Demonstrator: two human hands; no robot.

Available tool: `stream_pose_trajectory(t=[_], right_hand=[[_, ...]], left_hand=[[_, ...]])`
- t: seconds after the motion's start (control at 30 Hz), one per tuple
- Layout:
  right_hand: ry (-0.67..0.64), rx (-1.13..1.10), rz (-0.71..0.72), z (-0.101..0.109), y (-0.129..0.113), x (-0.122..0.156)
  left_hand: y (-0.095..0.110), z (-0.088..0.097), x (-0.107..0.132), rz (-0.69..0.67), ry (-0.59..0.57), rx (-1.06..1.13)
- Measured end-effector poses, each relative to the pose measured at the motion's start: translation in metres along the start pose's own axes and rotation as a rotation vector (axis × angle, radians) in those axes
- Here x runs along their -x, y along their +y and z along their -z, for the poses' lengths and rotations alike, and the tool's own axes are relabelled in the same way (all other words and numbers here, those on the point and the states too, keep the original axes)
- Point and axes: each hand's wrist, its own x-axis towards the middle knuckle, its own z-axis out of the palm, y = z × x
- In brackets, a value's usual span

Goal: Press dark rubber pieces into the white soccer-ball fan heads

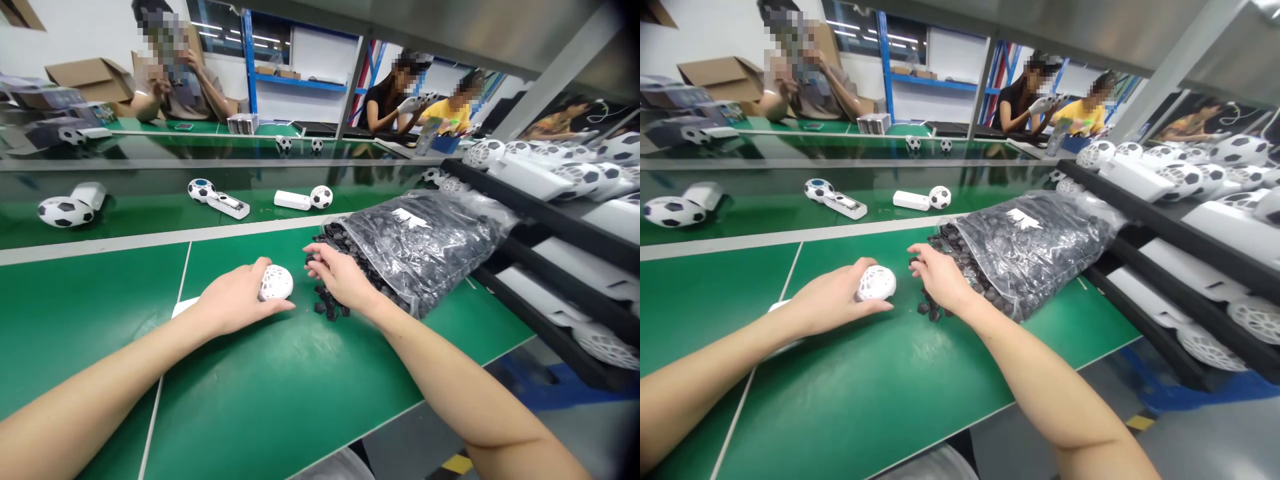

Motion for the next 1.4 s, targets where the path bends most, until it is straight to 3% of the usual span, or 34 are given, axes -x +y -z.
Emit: stream_pose_trajectory(t=[0.13,0.3,0.5,0.6,0.97,1.13,1.4], right_hand=[[-0.001,-0.099,0.033,0.0,-0.002,0.001],[0.073,-0.011,0.211,-0.003,-0.011,0.006],[-0.073,-0.037,0.302,-0.014,-0.021,0.016],[-0.066,-0.005,0.363,-0.021,-0.02,0.016],[0.015,-0.062,0.234,-0.036,-0.014,0.011],[-0.065,-0.153,0.116,-0.037,-0.011,0.009],[-0.128,-0.173,0.129,-0.037,-0.01,0.007]], left_hand=[[-0.003,-0.003,0.003,-0.044,0.086,-0.081],[-0.007,-0.003,0.005,-0.078,0.034,-0.048],[-0.006,0.001,0.008,-0.069,0.034,-0.032],[-0.005,0.001,0.009,-0.075,0.043,-0.008],[-0.008,-0.002,0.004,-0.134,0.104,0.117],[-0.01,-0.003,0.003,-0.121,0.116,0.127],[-0.011,-0.003,0.004,-0.121,0.137,0.127]])
